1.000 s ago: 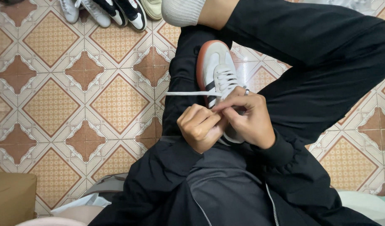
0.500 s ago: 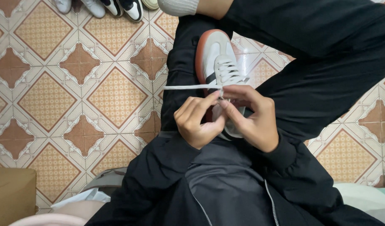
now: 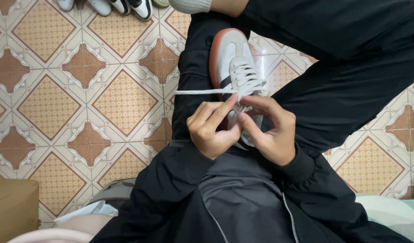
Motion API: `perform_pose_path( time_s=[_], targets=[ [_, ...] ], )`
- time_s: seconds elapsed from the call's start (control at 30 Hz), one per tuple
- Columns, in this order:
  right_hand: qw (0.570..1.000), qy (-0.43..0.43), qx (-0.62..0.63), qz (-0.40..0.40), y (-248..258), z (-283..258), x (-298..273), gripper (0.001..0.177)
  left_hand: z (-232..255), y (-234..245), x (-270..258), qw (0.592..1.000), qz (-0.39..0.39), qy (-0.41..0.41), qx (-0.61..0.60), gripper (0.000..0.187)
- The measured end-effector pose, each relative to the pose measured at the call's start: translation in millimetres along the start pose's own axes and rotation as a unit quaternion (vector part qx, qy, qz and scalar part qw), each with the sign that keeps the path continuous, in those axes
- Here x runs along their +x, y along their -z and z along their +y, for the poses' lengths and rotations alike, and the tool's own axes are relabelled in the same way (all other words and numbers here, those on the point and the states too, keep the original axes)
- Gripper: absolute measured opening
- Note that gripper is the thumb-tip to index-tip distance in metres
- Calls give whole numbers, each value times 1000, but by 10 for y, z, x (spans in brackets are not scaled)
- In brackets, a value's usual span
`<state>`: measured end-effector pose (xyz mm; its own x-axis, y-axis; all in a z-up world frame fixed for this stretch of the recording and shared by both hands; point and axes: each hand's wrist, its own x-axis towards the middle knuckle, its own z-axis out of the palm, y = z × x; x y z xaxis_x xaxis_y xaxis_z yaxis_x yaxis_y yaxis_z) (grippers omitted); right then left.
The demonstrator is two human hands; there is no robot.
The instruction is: Lacing a white sneaker while sitting on the floor
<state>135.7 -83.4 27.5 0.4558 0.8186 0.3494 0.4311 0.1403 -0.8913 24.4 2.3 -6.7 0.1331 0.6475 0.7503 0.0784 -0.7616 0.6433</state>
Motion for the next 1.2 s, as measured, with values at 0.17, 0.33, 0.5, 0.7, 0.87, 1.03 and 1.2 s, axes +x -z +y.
perform_pose_path(
  time_s=[0.17, 0.33, 0.5, 0.7, 0.87, 1.03, 1.2],
  targets=[
    [1000, 5, 2, 8, -8, 25, -24, 28, 16, 2, 20, 1000, 3, -6, 18, 26],
    [999, -22, 9, 47, -28, 65, -97, 25, -20, 23, 22, 998, 13, -36, 39, 26],
    [994, -97, 21, 35, -21, 24, -96, 16, -35, 17, 6, 997, 17, -57, 58, 22],
    [993, -116, 8, 13, -64, 106, -129, 11, -93, 62, 4, 995, 11, -74, 71, 19],
    [992, -124, 17, 6, -56, 130, -129, 11, -108, 74, 7, 994, 8, -81, 69, 17],
    [991, -129, 30, 3, -54, 127, -123, 12, -102, 75, 21, 996, 2, -74, 48, 17],
    [994, -106, -3, -9, -46, 114, -92, 12, -11, 87, 133, 997, -5, -70, 34, 10]
  ],
)
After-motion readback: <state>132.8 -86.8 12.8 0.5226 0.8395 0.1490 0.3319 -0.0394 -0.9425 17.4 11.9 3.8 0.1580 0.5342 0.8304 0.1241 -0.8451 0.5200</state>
